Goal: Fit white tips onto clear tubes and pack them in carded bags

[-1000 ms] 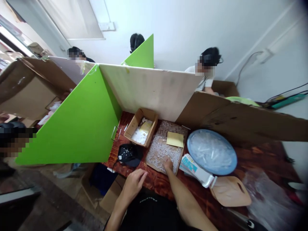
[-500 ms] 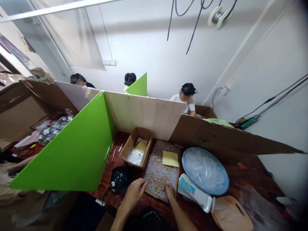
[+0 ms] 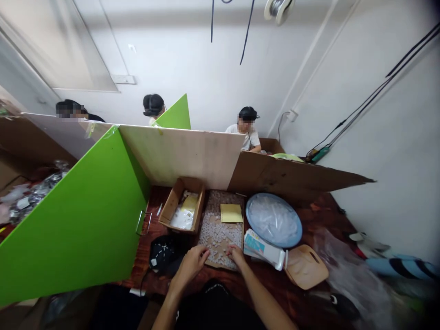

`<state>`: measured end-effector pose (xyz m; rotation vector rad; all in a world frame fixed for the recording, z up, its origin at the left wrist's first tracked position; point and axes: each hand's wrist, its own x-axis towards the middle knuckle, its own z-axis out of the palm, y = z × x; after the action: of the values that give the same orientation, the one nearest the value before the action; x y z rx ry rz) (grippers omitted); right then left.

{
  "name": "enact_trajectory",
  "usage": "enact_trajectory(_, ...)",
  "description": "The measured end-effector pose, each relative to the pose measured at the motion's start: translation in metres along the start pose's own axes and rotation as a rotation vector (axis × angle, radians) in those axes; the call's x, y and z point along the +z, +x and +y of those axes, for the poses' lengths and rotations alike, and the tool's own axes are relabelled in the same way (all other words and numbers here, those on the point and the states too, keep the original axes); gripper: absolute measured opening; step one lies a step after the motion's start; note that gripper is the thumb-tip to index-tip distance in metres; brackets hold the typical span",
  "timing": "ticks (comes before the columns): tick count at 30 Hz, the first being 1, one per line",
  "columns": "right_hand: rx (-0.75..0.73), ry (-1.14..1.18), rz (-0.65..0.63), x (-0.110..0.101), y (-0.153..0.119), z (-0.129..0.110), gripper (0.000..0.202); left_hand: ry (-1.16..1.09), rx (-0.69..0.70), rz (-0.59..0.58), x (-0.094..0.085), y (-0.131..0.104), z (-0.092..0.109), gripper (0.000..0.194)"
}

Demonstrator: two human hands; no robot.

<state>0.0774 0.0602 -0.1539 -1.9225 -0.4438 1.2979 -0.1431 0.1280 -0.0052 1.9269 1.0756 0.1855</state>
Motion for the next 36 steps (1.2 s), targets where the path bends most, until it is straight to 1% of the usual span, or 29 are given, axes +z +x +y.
enact_trajectory(3, 0.093, 0.039, -0.034, 0.001, -0.002, -0.001, 0.026, -0.046, -0.036, 0.027, 0.003, -0.005, -0.005, 0.038)
enact_trajectory(5, 0.106, 0.077, -0.059, 0.002, -0.004, -0.003, 0.027, -0.087, -0.057, 0.042, 0.007, -0.01, -0.008, 0.04)
enact_trajectory(9, 0.05, 0.191, -0.119, 0.0, -0.008, -0.01, 0.025, -0.173, -0.076, 0.061, 0.018, -0.012, -0.012, 0.04)
enact_trajectory(13, -0.036, 0.28, -0.231, 0.001, -0.02, -0.026, 0.024, -0.252, -0.077, 0.1, 0.022, -0.004, -0.005, 0.039)
enact_trajectory(15, -0.067, 0.301, -0.309, 0.007, -0.029, -0.034, 0.027, -0.284, -0.073, 0.118, 0.023, 0.001, 0.001, 0.039)
enact_trajectory(18, -0.11, 0.325, -0.407, 0.022, -0.043, -0.043, 0.033, -0.323, -0.064, 0.127, 0.025, 0.006, 0.009, 0.038)
enact_trajectory(21, -0.134, 0.357, -0.442, 0.035, -0.058, -0.048, 0.037, -0.339, -0.063, 0.176, 0.029, 0.006, 0.016, 0.034)
enact_trajectory(23, -0.135, 0.383, -0.442, 0.039, -0.065, -0.05, 0.038, -0.34, -0.063, 0.224, 0.03, 0.004, 0.02, 0.032)
enact_trajectory(26, -0.132, 0.416, -0.441, 0.036, -0.07, -0.055, 0.037, -0.354, -0.033, 0.278, 0.03, 0.003, 0.024, 0.031)
enact_trajectory(29, -0.149, 0.439, -0.462, 0.027, -0.074, -0.063, 0.039, -0.393, -0.014, 0.33, 0.028, 0.006, 0.026, 0.036)
enact_trajectory(32, -0.189, 0.444, -0.479, 0.019, -0.078, -0.067, 0.028, -0.44, -0.032, 0.385, 0.027, 0.011, 0.026, 0.043)
enact_trajectory(34, -0.207, 0.427, -0.455, 0.014, -0.079, -0.064, 0.022, -0.471, -0.048, 0.399, 0.027, 0.013, 0.026, 0.046)
enact_trajectory(36, -0.203, 0.393, -0.398, 0.004, -0.076, -0.057, 0.019, -0.501, -0.059, 0.392, 0.027, 0.015, 0.027, 0.049)
